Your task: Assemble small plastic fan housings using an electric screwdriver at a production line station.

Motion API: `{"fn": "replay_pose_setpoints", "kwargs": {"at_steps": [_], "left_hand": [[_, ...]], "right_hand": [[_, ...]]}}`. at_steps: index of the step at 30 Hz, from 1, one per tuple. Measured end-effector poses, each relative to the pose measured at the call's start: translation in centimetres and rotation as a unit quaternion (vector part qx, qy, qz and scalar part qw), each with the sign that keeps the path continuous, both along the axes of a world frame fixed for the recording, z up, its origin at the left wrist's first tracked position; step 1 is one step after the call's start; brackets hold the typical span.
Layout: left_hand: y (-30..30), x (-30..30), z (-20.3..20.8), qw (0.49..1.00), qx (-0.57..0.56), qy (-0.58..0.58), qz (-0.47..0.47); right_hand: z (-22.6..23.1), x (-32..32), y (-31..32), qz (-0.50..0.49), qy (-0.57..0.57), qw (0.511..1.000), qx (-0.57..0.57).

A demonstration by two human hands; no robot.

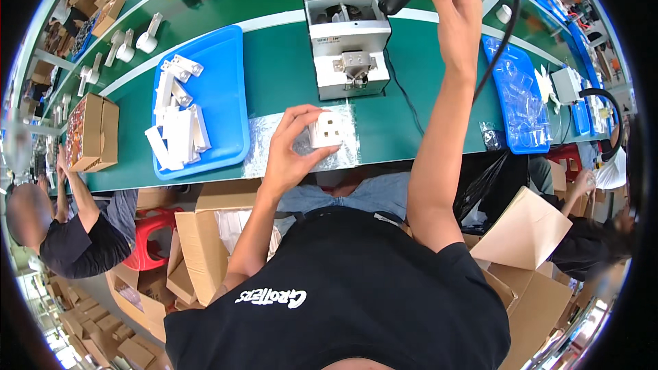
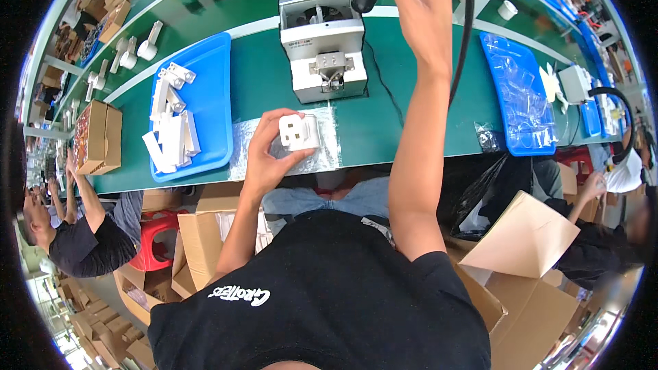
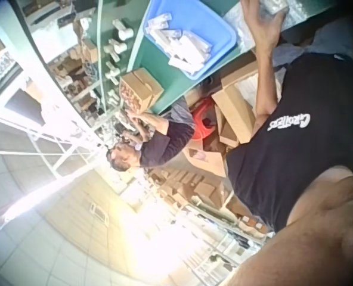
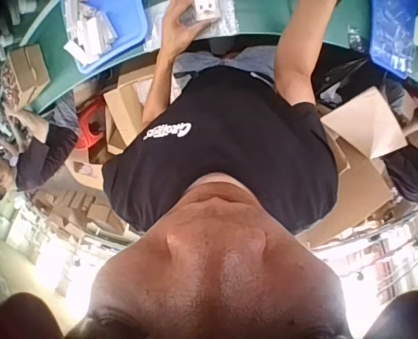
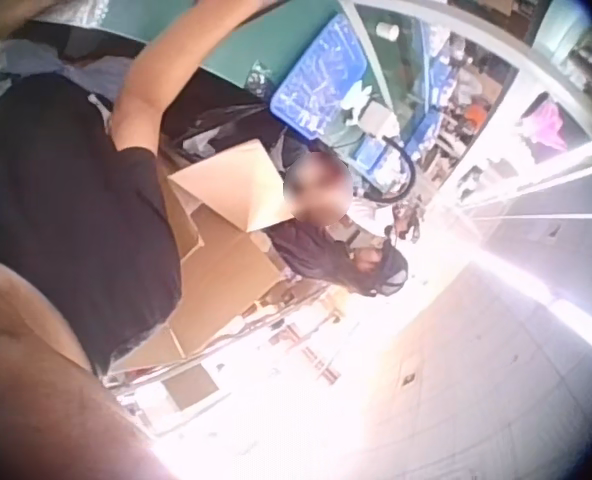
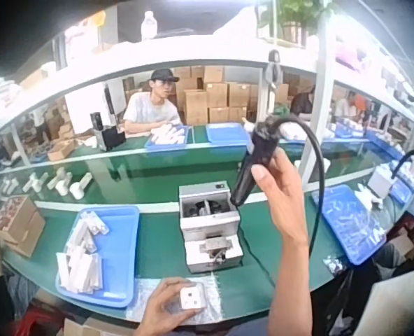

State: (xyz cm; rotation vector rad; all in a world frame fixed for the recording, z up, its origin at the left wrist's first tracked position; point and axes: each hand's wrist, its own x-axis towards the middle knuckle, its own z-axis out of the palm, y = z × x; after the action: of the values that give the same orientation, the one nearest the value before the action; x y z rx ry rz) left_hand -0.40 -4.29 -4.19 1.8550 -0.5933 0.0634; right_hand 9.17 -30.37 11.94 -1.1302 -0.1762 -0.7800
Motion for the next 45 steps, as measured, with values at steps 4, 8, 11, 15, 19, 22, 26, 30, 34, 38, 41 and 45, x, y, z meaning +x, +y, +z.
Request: {"fn": "replay_pose_setpoints", "kwargs": {"at_steps": [4, 8, 11, 15, 19, 22, 26, 30, 34, 38, 41, 45], "left_hand": [[-1.1, 0.5, -1.2, 0.999, -0.033, 0.014, -0.008], [-1.2, 1.3, -1.5, 0.997, -0.065, 0.041, 0.011], [-1.1, 1.4, -2.1, 0.996, -0.078, 0.049, 0.013], [-2.1, 1.4, -1.3, 0.996, -0.080, 0.030, 0.027], [-2.4, 1.7, -1.4, 0.998, -0.034, -0.004, 0.043], [-2.6, 1.6, -1.7, 0.998, -0.048, 0.009, 0.044], [-2.8, 1.4, -1.3, 0.998, -0.046, 0.014, 0.049], [-2.7, 1.5, -1.2, 0.998, -0.049, 0.007, 0.040], [-2.5, 1.3, -1.4, 0.998, -0.037, 0.013, 0.054], [-2.6, 1.4, -1.6, 0.997, -0.046, 0.018, 0.061], [-2.7, 1.4, -1.2, 0.997, -0.038, 0.025, 0.063], [-2.6, 1.4, -1.6, 0.996, -0.048, 0.032, 0.066]], "right_hand": [[-4.6, -1.0, -3.9, 0.049, -0.085, 0.974, -0.206], [-2.5, -1.8, -3.6, 0.030, -0.007, 0.982, -0.188], [-3.2, -2.7, -3.4, 0.016, 0.009, 0.986, -0.167], [-2.5, -4.6, 0.3, 0.020, -0.100, 0.981, -0.166], [-0.4, -3.0, 2.8, 0.115, -0.165, 0.971, -0.131], [1.8, -4.6, 6.4, 0.024, -0.089, 0.993, -0.070], [1.5, -4.2, 5.7, 0.010, -0.093, 0.985, -0.147], [0.4, 0.2, 5.8, 0.256, -0.388, 0.885, 0.033], [0.4, -3.1, 4.9, 0.038, -0.098, 0.983, -0.150], [-0.1, -5.1, 4.1, 0.150, -0.088, 0.982, -0.073], [0.2, -6.4, 5.3, 0.102, -0.063, 0.988, -0.097], [-0.4, -5.5, 6.4, 0.161, -0.105, 0.975, -0.116]]}}
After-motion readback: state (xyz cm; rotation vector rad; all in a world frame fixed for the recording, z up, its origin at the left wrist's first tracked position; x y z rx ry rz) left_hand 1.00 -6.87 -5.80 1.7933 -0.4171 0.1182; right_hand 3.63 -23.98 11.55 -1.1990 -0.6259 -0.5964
